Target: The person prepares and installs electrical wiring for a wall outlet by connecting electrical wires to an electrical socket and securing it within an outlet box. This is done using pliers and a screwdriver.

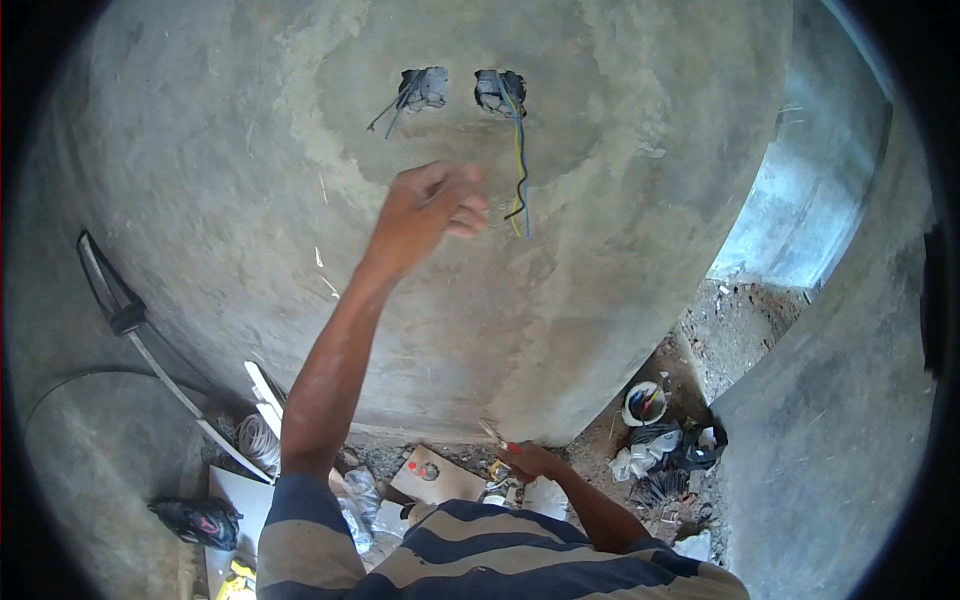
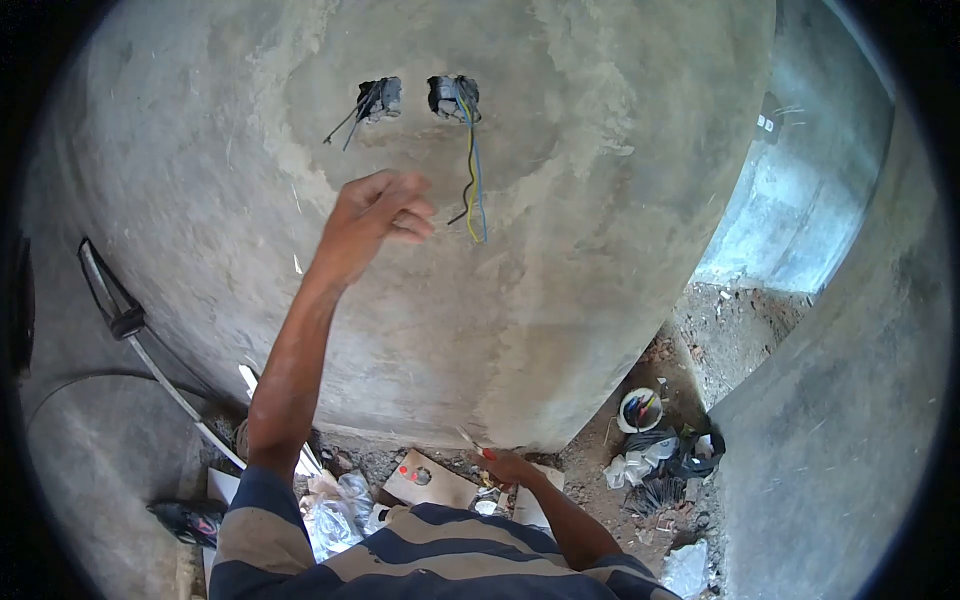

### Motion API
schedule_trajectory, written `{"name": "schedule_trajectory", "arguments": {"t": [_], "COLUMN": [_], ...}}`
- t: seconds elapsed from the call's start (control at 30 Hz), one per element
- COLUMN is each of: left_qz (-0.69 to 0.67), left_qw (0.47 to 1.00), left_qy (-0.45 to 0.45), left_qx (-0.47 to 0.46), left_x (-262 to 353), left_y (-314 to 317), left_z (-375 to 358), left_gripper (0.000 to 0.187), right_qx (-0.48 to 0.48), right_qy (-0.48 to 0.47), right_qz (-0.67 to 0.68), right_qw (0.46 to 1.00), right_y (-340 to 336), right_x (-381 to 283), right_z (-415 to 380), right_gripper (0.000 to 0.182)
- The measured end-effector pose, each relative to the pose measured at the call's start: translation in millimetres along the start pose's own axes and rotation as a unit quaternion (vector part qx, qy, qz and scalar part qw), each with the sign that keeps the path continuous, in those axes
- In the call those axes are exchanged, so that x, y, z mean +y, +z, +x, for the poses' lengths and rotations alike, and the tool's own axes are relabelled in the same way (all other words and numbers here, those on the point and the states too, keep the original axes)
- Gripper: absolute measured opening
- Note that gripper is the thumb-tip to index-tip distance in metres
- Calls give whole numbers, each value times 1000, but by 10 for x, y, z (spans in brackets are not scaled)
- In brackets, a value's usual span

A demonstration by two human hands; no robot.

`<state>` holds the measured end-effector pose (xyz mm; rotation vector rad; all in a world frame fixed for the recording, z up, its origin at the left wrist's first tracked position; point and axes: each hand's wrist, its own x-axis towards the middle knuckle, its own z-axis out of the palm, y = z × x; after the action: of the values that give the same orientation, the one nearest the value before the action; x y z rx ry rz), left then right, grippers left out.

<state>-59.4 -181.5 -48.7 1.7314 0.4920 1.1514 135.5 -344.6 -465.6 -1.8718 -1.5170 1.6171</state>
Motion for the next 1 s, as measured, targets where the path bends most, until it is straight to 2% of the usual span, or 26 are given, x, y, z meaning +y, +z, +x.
{"name": "schedule_trajectory", "arguments": {"t": [0.13, 0.23, 0.3, 0.37, 0.4, 0.5, 0.63, 0.77, 1.0], "left_qz": [11, 48, 59, 67, 69, 91, 99, 100, 113], "left_qw": [999, 998, 997, 994, 990, 988, 985, 986, 987], "left_qy": [-44, -33, -11, -22, -34, -38, -37, -32, -28], "left_qx": [18, 14, 54, 86, 116, 122, 134, 131, 112], "left_x": [44, -34, -139, -162, -168, -149, -70, -81, -76], "left_y": [481, 564, 473, 373, 333, 237, 231, 228, 219], "left_z": [233, 241, 191, 149, 109, 90, 53, 55, 41], "left_gripper": [30, 25, 23, 22, 22, 23, 24, 25, 25], "right_qx": [31, 107, 134, 134, 125, 89, 66, 78, 119], "right_qy": [6, -19, -43, -79, -109, -205, -292, -306, -291], "right_qz": [26, 48, 100, 95, 79, -4, -164, -250, -251], "right_qw": [999, 993, 985, 983, 983, 975, 940, 915, 916], "right_y": [-573, -1205, -1613, -2044, -2195, -2597, -2802, -2866, -2758], "right_x": [368, 315, 83, -65, -324, -1102, -2053, -2832, -3479], "right_z": [-379, -840, -1216, -1381, -1566, -1918, -2005, -1850, -1666], "right_gripper": [59, 56, 54, 47, 43, 34, 36, 47, 56]}}
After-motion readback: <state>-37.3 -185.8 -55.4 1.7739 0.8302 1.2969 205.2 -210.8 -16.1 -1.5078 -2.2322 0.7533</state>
